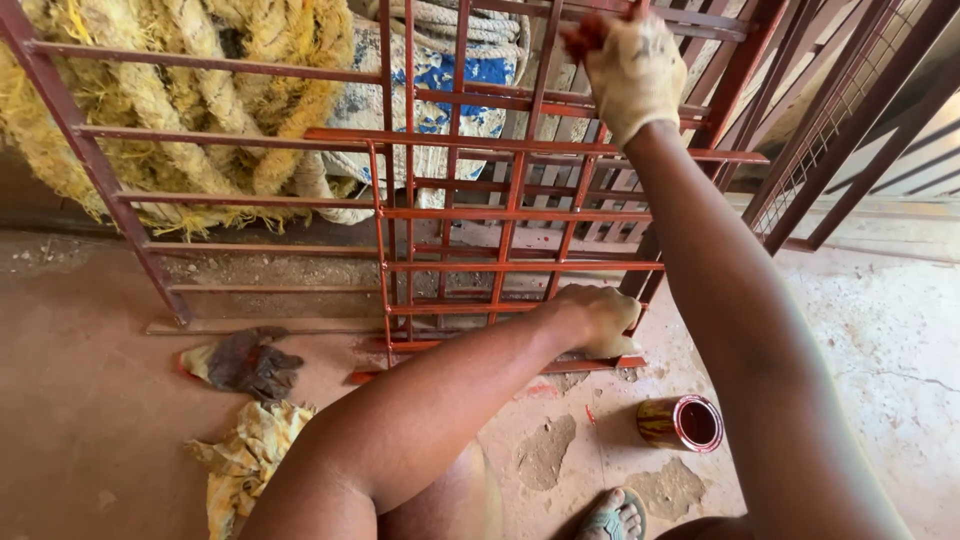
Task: Painting a metal gate frame with red paint using a cloth rag.
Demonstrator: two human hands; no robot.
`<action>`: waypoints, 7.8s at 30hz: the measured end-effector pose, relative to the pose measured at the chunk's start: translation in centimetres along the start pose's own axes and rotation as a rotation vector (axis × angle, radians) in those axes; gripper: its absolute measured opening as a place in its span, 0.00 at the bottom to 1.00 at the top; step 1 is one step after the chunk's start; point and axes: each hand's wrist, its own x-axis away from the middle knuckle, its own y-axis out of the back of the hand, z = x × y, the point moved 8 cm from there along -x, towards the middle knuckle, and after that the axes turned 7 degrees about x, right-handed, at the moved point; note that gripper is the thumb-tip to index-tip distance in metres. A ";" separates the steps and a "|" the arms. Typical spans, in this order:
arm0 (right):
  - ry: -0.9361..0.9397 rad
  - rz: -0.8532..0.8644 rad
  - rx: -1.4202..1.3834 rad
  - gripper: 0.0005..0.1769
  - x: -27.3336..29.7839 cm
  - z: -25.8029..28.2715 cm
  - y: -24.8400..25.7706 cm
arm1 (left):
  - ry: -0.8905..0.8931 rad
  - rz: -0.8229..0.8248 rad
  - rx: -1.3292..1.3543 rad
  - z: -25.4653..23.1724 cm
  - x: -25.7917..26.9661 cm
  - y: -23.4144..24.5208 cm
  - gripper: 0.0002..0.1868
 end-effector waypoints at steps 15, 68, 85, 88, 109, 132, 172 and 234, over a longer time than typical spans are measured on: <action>0.443 -0.335 0.019 0.31 3.0 7.7 -2.7 | -0.039 -0.095 0.014 1.8 0.7 0.5 0.26; 0.402 -0.059 0.088 0.17 3.7 8.4 3.7 | 0.062 0.021 0.011 0.4 2.7 1.3 0.23; 0.347 -0.003 -0.027 0.10 1.4 15.1 4.5 | -0.164 -0.254 -0.072 2.0 -0.5 0.0 0.32; 0.341 0.056 0.168 0.08 2.1 11.5 2.3 | -0.029 -0.121 -0.047 2.1 2.8 1.2 0.28; -0.132 0.310 -0.498 0.33 22.5 -4.5 -3.2 | 0.167 -0.085 0.006 10.2 2.1 -1.1 0.24; -0.052 0.231 -0.405 0.15 25.4 -6.6 -6.6 | 0.415 -0.286 -0.174 12.1 7.2 1.6 0.10; 0.031 0.080 -0.503 0.21 22.9 -4.4 -3.8 | 0.243 -0.829 0.323 7.3 11.3 10.6 0.09; 0.226 -0.234 -0.418 0.18 1.5 2.4 3.1 | 0.000 -1.163 0.479 4.5 8.7 14.1 0.10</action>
